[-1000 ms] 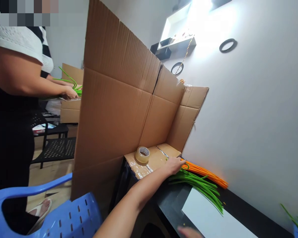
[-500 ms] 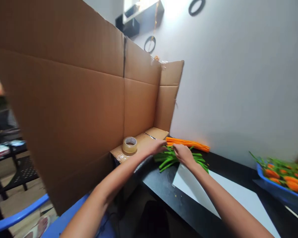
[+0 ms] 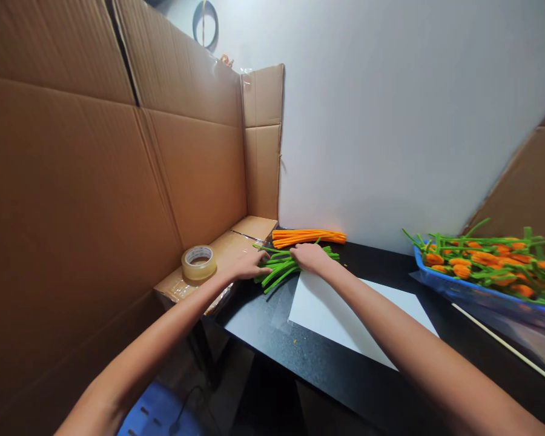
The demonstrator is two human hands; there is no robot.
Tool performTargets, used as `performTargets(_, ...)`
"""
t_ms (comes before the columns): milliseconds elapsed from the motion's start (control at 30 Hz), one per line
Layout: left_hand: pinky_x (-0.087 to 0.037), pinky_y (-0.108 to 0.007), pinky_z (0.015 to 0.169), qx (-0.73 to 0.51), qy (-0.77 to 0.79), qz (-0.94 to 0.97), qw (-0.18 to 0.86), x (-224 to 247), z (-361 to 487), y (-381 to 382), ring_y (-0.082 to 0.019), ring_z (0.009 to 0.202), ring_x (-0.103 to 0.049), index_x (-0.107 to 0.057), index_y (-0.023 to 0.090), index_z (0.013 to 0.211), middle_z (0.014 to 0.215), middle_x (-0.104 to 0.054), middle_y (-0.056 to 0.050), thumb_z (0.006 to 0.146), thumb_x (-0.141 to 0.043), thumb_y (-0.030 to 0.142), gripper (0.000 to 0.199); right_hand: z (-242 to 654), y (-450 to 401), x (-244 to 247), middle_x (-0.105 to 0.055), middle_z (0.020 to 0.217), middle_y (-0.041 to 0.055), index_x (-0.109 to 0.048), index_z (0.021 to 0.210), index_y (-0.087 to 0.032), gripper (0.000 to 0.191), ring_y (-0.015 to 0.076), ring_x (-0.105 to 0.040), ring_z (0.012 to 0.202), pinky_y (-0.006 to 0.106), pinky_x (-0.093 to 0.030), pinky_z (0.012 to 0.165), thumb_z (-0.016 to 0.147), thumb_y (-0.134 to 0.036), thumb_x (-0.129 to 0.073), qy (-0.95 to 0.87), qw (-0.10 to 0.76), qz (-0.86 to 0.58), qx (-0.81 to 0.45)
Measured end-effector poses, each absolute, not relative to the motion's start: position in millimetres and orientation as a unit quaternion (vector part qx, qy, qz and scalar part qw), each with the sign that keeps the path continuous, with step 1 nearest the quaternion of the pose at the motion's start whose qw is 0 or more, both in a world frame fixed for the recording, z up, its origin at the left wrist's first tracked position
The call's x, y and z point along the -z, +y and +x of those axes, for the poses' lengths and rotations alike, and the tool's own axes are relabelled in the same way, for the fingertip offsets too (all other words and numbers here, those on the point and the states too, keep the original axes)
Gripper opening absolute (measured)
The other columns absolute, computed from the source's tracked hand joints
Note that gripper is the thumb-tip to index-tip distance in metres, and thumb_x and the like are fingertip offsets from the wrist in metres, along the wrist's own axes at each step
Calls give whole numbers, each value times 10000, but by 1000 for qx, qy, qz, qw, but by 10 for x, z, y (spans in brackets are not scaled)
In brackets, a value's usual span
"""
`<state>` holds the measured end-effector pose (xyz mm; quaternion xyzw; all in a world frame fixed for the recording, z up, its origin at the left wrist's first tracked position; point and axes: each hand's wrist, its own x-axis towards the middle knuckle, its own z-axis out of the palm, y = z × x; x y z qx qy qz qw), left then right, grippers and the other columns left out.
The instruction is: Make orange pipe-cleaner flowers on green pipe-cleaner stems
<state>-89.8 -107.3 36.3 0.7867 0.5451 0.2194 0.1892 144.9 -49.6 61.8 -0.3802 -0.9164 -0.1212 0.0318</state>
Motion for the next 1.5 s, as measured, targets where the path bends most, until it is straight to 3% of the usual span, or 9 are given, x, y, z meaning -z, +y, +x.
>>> performTargets(200, -489, -402, 922, -199, 549, 783, 214, -394, -824, -1107, -289, 1026, -628, -619, 171, 1177, 1171, -676, -123, 781, -702, 434, 484, 1722, -406, -435, -617, 1171, 203, -690, 1095, -119, 297, 305, -545, 1095, 355, -460, 826, 952, -130, -430, -923, 47, -363, 120)
performTargets(333, -487, -404, 950, -236, 553, 760, 245, -412, -725, -1030, -274, 1074, -624, -552, 125, 1279, 1209, -653, -157, 929, -473, 530, 541, 1795, -396, -404, -651, 1139, 141, -670, 1122, -141, 294, 253, -545, 1048, 330, -439, 881, 1007, -217, -410, -929, 74, -350, 95)
performTargets(400, -494, -386, 940, -245, 547, 754, 268, -408, -647, -954, -263, 1071, -627, -554, 125, 1280, 1204, -660, -150, 911, -518, 493, 522, 1780, -407, -446, -667, 1104, 119, -655, 1120, -137, 300, 225, -544, 1018, 308, -424, 901, 1023, -212, -381, -928, 98, -350, 84)
performTargets(500, -510, -334, 844, -243, 525, 756, 306, -421, -539, -831, -238, 954, -641, -645, 136, 1086, 1041, -701, -95, 785, -675, 402, 403, 1732, -424, -584, -669, 1084, 115, -631, 1115, -119, 340, 212, -532, 982, 302, -406, 896, 1042, -195, -307, -918, 140, -363, 82)
performTargets(667, -453, -296, 720, -268, 493, 755, 338, -533, -474, -722, -184, 786, -570, -606, 160, 782, 797, -612, -17, 751, -638, 423, 267, 1711, -411, -941, -684, 994, 111, -637, 1015, -132, 314, 224, -506, 918, 304, -375, 808, 1029, -174, -327, -913, 180, -350, 112)
performTargets(867, -394, -257, 662, -288, 477, 749, 360, -653, -551, -675, -150, 747, -503, -558, 175, 781, 780, -537, 16, 646, -677, 333, 240, 1787, -385, -1264, -704, 978, 141, -653, 1040, -133, 264, 259, -511, 925, 337, -340, 755, 966, -115, -400, -914, 102, -330, 211)
performTargets(1067, -363, -234, 616, -325, 484, 737, 342, -669, -679, -575, -126, 689, -479, -483, 185, 773, 762, -504, 31, 591, -737, 333, 346, 1855, -386, -1255, -718, 1042, 158, -662, 1084, -142, 271, 272, -573, 976, 328, -378, 764, 935, -121, -437, -902, 41, -384, 195)
performTargets(1333, -387, -237, 570, -342, 512, 742, 265, -662, -721, -495, -132, 612, -530, -574, 159, 902, 707, -568, 5, 771, -630, 396, 277, 1905, -407, -979, -734, 1003, 129, -696, 1020, -167, 247, 252, -642, 950, 296, -417, 749, 907, -124, -481, -912, 3, -381, 153)
performTargets(1500, -444, -287, 749, -313, 499, 792, 160, -815, -724, -617, -186, 783, -607, -704, 176, 884, 819, -644, -49, 796, -624, 242, 136, 1920, -438, -884, -729, 969, 140, -697, 999, -148, 265, 261, -641, 941, 297, -423, 733, 917, -118, -446, -915, -2, -376, 144)
